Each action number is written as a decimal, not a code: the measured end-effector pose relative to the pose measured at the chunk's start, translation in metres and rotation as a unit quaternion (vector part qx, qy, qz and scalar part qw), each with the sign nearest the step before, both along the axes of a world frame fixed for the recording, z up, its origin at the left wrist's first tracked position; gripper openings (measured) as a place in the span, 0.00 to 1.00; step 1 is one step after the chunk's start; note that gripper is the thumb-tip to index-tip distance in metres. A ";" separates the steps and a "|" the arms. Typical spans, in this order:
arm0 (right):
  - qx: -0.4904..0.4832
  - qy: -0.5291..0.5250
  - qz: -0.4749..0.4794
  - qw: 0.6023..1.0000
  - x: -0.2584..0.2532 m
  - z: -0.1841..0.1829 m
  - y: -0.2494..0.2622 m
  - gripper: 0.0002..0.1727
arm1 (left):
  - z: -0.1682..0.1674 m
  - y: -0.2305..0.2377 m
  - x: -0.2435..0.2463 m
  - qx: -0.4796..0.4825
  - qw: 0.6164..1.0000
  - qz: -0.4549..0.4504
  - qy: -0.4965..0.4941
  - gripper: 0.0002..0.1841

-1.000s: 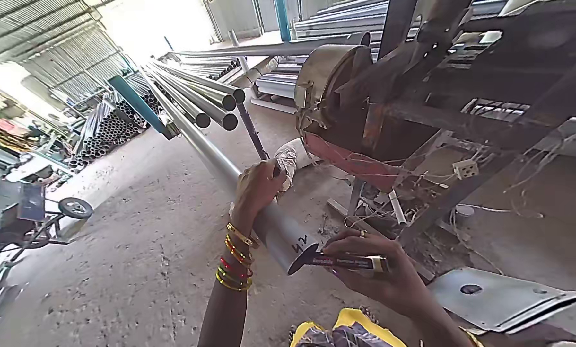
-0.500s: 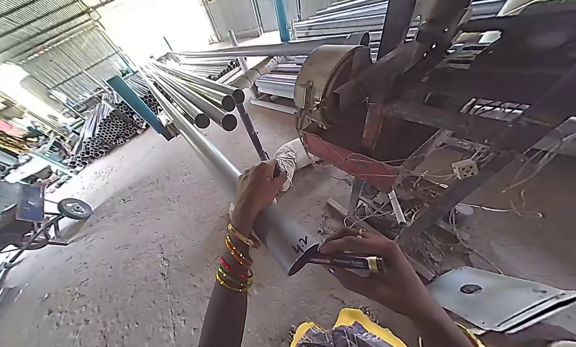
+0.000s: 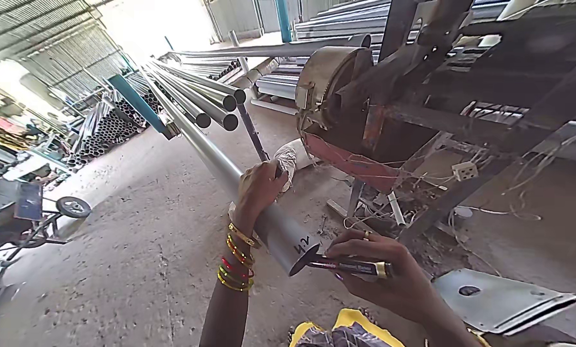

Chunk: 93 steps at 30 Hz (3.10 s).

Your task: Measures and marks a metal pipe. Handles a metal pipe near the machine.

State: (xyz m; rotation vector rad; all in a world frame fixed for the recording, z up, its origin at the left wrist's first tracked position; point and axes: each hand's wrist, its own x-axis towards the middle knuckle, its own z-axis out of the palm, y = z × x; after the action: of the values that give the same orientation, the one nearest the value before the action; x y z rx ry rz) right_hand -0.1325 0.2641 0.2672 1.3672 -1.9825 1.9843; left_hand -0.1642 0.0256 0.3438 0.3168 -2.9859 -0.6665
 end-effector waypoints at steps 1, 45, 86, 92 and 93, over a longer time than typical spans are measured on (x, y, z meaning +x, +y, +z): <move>0.000 0.000 0.000 1.000 0.000 0.000 0.000 0.10 | 0.000 0.000 0.000 -0.001 1.000 0.001 -0.002 0.16; -0.282 -0.126 0.122 0.943 0.009 0.022 0.034 0.13 | -0.006 -0.010 0.036 0.449 0.776 -0.100 0.432 0.23; 0.074 0.025 0.102 0.992 0.172 -0.004 -0.144 0.11 | -0.096 -0.113 0.313 0.496 0.802 -0.140 0.301 0.20; 0.089 0.054 0.138 0.985 0.176 -0.021 -0.154 0.11 | -0.101 -0.120 0.316 0.556 0.798 -0.128 0.192 0.40; 0.082 0.054 0.137 0.986 0.177 -0.024 -0.156 0.11 | -0.100 -0.121 0.317 0.572 0.787 -0.138 0.185 0.44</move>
State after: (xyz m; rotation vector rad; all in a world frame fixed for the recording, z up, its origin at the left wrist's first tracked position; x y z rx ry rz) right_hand 0.0444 0.1082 0.2428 1.8348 -2.0440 1.8274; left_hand 0.1528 -0.0950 0.2435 -0.2170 -1.8975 -2.1913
